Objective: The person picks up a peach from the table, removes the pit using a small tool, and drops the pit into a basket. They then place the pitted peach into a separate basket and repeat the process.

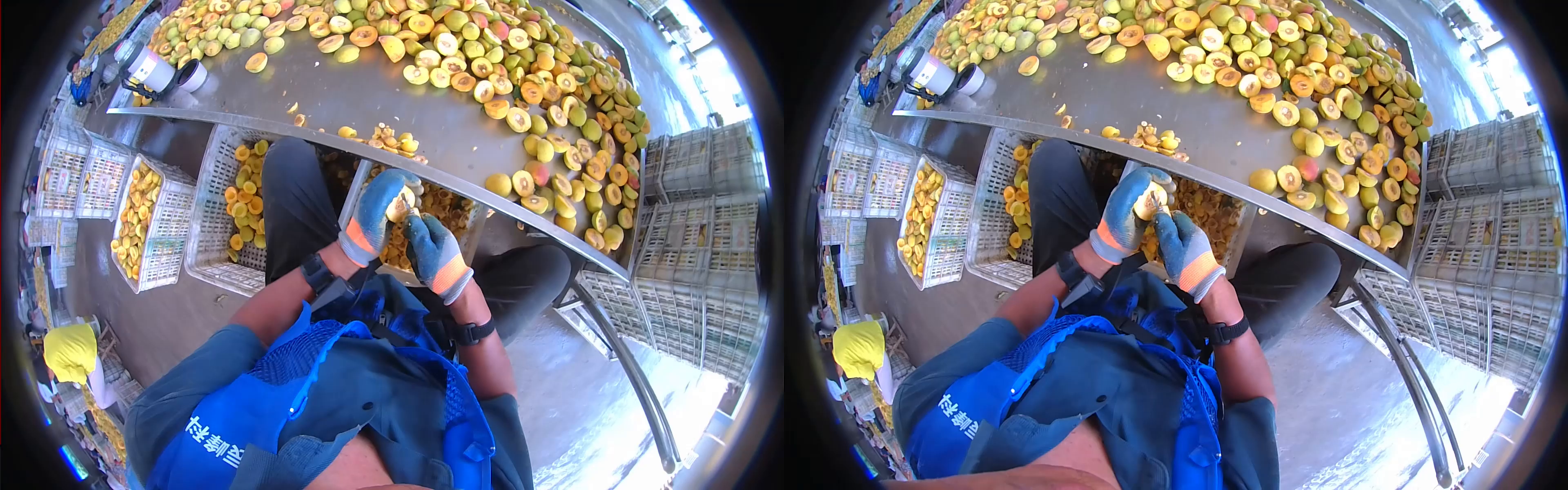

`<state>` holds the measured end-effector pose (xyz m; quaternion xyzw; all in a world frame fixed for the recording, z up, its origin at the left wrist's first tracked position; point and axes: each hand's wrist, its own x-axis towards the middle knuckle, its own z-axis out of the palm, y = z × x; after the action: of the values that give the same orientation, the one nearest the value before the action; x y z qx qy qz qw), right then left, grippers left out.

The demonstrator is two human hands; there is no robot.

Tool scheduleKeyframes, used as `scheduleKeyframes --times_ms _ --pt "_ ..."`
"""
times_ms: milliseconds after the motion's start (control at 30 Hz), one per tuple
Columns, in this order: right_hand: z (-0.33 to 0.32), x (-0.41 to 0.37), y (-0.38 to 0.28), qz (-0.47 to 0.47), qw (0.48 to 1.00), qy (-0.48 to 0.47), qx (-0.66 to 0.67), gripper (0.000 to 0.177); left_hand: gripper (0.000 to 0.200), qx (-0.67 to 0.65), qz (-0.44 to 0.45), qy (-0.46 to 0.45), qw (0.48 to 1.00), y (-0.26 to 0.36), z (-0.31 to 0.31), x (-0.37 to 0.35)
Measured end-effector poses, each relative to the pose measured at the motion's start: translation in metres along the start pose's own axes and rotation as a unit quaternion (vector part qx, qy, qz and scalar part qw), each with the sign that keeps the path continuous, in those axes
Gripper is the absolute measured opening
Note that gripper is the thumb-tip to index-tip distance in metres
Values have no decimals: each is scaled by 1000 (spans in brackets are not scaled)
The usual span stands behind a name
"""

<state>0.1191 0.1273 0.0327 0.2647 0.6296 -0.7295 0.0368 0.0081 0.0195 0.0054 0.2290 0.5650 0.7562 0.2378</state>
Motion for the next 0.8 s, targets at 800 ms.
scheduleKeyframes --times_ms 800 --pt "5 2 1 -93 976 -44 -193 35 38 -186 -153 237 941 10 22 3"
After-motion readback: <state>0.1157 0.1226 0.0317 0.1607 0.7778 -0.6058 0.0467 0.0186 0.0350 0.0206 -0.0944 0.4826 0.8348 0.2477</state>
